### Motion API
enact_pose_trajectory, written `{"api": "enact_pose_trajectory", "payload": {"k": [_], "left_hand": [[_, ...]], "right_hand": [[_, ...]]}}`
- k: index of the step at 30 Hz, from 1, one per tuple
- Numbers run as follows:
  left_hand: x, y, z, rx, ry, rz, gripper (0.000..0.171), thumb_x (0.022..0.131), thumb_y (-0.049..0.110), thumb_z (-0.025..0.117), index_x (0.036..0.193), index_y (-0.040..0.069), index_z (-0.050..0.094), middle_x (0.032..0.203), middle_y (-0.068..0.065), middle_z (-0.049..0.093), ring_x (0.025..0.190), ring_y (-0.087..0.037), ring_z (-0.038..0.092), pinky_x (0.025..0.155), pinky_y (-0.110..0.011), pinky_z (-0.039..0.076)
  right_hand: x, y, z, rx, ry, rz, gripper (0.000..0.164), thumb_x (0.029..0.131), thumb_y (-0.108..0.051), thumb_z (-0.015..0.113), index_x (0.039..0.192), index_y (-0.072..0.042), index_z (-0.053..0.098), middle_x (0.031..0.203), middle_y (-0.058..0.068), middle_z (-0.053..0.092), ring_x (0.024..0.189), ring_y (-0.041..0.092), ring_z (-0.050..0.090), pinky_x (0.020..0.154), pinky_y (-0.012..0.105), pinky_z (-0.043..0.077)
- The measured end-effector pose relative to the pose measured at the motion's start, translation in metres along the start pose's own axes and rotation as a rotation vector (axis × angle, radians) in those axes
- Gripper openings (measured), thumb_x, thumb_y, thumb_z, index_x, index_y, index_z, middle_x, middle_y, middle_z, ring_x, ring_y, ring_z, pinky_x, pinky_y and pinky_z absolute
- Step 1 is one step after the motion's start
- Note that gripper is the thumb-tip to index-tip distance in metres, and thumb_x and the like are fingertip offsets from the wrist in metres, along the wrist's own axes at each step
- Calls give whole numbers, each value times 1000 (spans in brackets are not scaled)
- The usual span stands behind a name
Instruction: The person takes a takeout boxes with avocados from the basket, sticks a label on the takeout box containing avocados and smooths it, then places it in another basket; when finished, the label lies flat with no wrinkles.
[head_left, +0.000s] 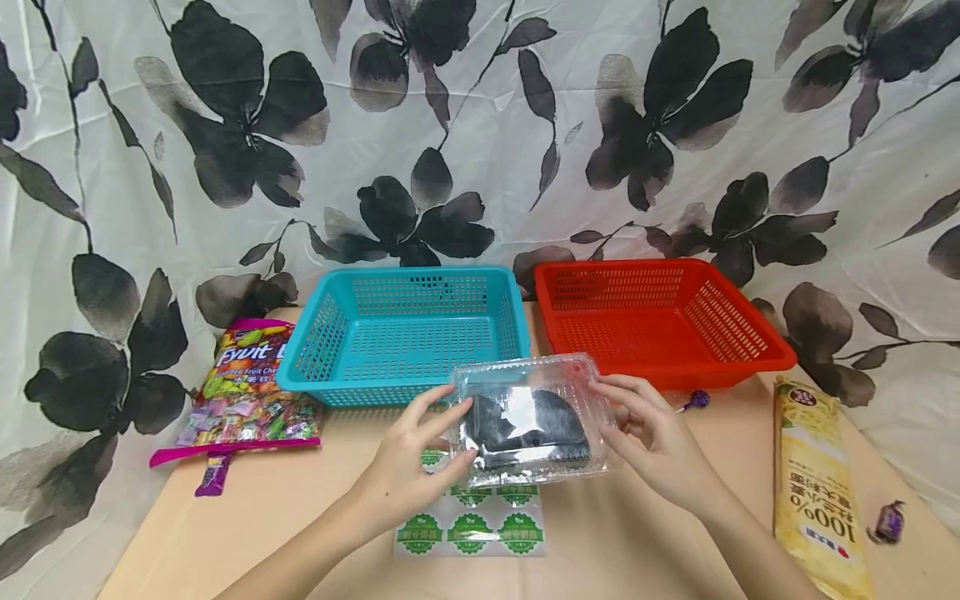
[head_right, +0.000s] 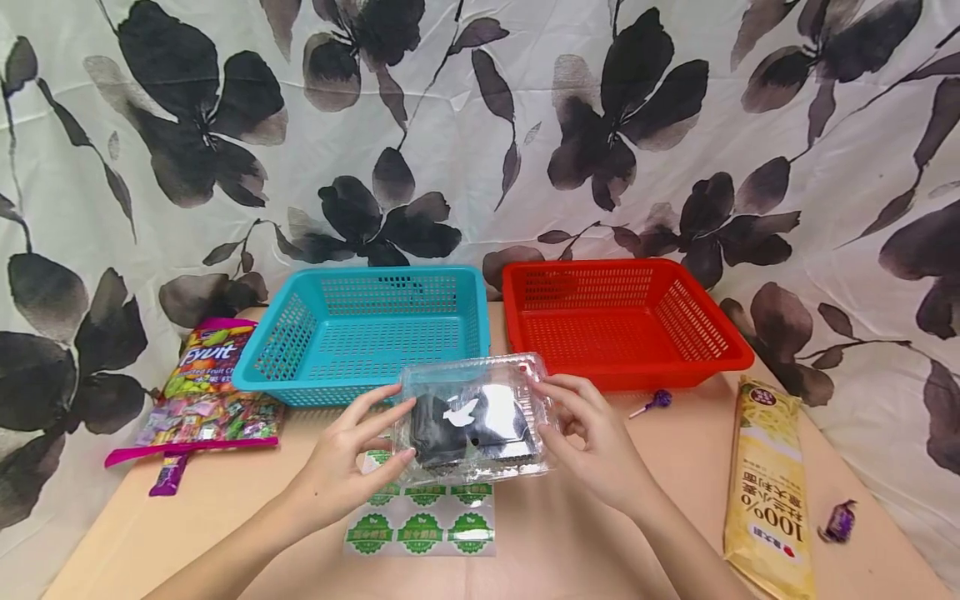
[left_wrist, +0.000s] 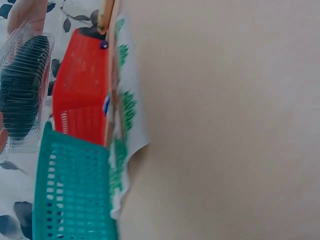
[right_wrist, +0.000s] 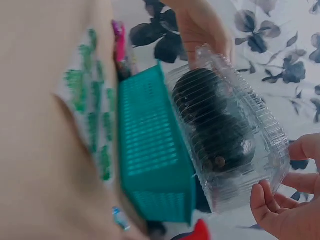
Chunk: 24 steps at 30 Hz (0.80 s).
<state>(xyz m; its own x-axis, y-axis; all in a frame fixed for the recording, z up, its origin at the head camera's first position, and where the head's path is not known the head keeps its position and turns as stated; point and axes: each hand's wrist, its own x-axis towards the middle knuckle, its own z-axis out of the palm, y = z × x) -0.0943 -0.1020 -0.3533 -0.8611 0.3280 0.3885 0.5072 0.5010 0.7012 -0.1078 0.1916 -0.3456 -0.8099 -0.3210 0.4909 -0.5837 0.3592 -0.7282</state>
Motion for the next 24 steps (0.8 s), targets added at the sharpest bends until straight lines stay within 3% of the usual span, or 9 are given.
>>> {"api": "enact_pose_trajectory", "payload": {"k": [3, 11, 17, 24], "left_hand": [[-3, -3, 10, -55, -45, -34, 55, 80, 27, 65, 129, 12, 47, 140, -3, 29, 78, -13, 63, 50, -15, 48], [-9, -17, 30, -36, -181, -66, 56, 84, 32, 59, 132, 9, 42, 142, -8, 25, 84, -12, 63, 65, -19, 51], [-13, -31, 34, -66, -194, -59, 53, 84, 28, 60, 128, 3, 45, 139, -15, 29, 83, -16, 64, 67, -20, 51], [-16, -39, 37, -109, -194, -85, 50, 83, 24, 62, 127, 6, 47, 138, -13, 30, 82, -16, 64, 68, -19, 51]], "right_hand": [[-10, 10, 1, 10, 4, -10, 42, 78, 8, 60, 119, -2, 54, 118, 11, 46, 75, 12, 52, 66, 18, 49], [-29, 36, 7, 10, 31, 16, 38, 78, 8, 60, 115, 3, 54, 114, 14, 48, 69, 9, 50, 61, 18, 48], [-39, 54, 21, 62, 23, 10, 39, 77, 11, 59, 115, 7, 52, 112, 16, 48, 67, 8, 51, 58, 19, 48], [-43, 66, 28, 76, 17, -5, 42, 77, 11, 59, 118, 6, 51, 112, 16, 48, 68, 9, 52, 58, 19, 48]]}}
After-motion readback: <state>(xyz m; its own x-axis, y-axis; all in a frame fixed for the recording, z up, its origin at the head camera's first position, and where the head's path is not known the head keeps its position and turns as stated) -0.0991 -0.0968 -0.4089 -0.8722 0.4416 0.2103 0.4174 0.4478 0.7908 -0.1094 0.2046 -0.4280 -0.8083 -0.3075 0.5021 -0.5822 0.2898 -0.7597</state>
